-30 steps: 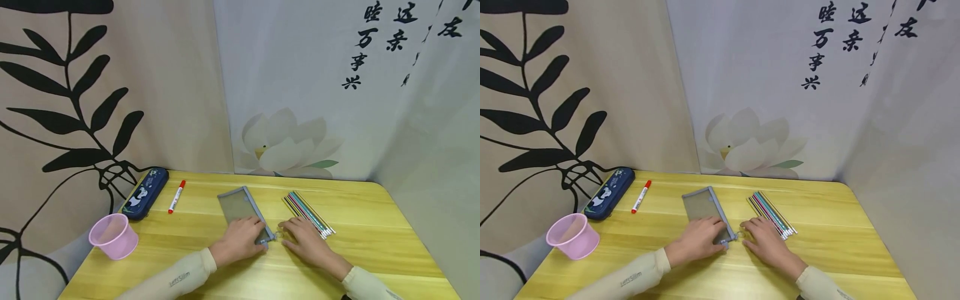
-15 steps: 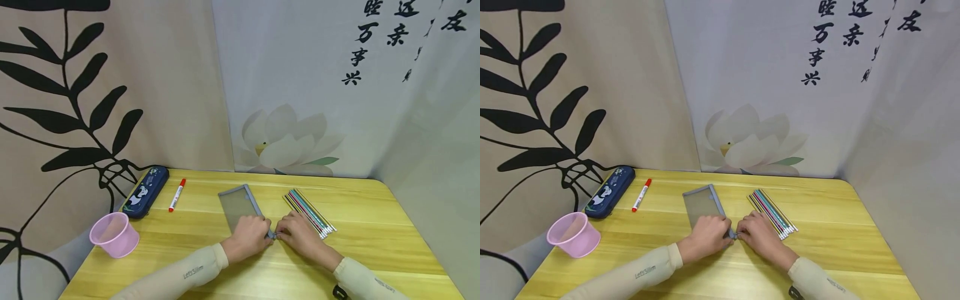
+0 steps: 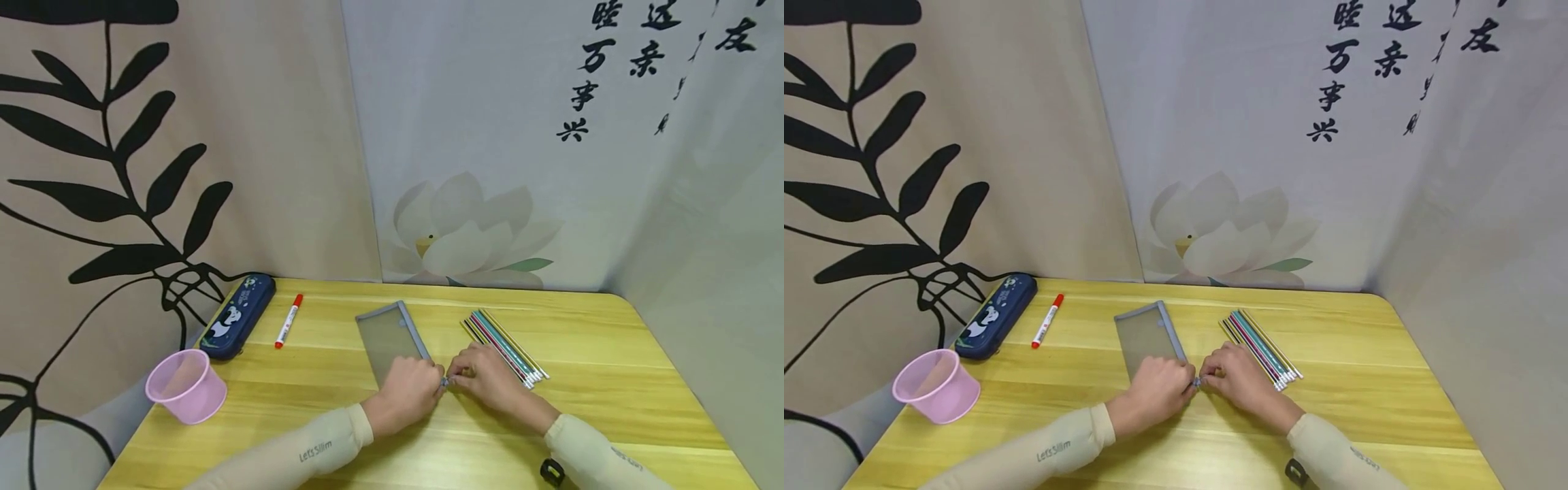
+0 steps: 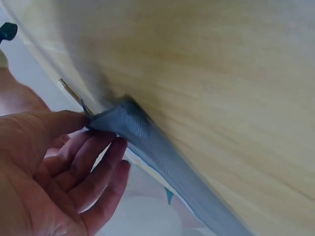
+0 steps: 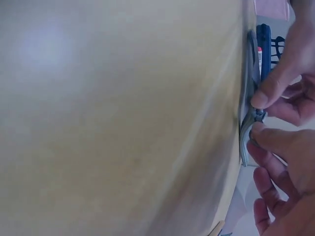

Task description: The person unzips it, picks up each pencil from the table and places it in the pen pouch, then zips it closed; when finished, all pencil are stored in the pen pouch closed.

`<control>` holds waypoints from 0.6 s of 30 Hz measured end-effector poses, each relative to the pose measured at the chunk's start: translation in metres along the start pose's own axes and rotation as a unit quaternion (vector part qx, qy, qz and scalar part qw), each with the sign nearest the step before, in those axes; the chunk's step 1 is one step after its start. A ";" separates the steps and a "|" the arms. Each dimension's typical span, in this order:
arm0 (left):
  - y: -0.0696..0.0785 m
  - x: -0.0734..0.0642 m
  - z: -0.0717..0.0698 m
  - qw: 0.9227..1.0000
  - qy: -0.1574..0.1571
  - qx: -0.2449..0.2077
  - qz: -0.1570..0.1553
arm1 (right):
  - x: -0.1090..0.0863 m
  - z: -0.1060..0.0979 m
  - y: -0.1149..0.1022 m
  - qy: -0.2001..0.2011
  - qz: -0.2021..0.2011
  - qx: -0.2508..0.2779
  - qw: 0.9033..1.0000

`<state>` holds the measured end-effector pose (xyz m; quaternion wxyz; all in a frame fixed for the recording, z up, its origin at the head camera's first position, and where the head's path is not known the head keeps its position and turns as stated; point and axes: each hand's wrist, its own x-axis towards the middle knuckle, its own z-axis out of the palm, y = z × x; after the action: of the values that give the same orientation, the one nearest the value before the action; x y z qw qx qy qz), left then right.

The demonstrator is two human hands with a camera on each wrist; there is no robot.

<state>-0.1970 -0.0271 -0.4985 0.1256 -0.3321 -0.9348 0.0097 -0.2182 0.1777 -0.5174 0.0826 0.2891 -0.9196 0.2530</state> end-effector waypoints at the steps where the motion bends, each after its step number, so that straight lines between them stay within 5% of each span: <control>1: 0.001 0.000 0.000 1.000 0.007 0.004 0.003 | 0.001 -0.001 0.000 -0.004 0.000 0.004 1.000; 18: -0.016 -0.008 -0.001 0.993 0.098 -0.023 0.061 | 0.017 -0.010 -0.003 -0.008 0.007 -0.009 1.000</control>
<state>-0.2008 -0.0450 -0.4982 0.2083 -0.3910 -0.8957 -0.0373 -0.2306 0.1720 -0.5026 0.0758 0.2838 -0.9246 0.2425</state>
